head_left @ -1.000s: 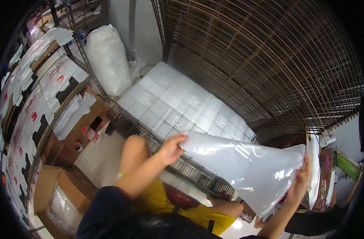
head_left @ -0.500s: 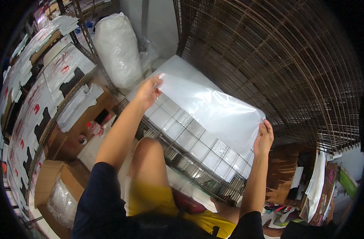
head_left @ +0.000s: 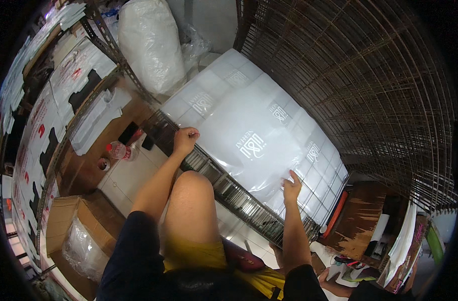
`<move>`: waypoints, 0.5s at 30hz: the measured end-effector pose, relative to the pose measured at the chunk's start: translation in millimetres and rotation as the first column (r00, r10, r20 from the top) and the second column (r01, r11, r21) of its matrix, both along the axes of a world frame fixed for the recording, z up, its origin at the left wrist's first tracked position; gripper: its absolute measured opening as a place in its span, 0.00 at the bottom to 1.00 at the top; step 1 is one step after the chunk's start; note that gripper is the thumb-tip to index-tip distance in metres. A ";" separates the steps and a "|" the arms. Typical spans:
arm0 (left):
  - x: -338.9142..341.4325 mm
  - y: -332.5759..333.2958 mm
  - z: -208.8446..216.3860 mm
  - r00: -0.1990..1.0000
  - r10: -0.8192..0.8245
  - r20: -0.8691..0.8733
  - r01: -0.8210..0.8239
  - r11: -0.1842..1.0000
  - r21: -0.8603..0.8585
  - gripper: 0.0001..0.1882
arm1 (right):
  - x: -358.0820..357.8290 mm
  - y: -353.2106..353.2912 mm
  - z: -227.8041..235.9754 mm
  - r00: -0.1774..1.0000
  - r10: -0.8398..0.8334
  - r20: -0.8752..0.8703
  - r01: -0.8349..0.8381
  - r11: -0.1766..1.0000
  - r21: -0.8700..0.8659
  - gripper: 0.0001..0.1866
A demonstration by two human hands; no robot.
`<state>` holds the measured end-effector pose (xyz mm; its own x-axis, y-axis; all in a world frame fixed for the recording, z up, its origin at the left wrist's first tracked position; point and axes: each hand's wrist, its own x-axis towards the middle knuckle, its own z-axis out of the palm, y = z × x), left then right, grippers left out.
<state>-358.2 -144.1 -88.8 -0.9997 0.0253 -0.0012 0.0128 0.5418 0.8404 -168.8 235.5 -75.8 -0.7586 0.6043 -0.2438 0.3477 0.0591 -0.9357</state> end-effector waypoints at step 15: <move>0.5 0.2 -28.7 0.999 0.037 -0.011 -0.038 0.993 -0.115 0.10 | -0.3 10.2 -77.2 0.996 0.009 0.087 -0.037 0.946 0.323 0.25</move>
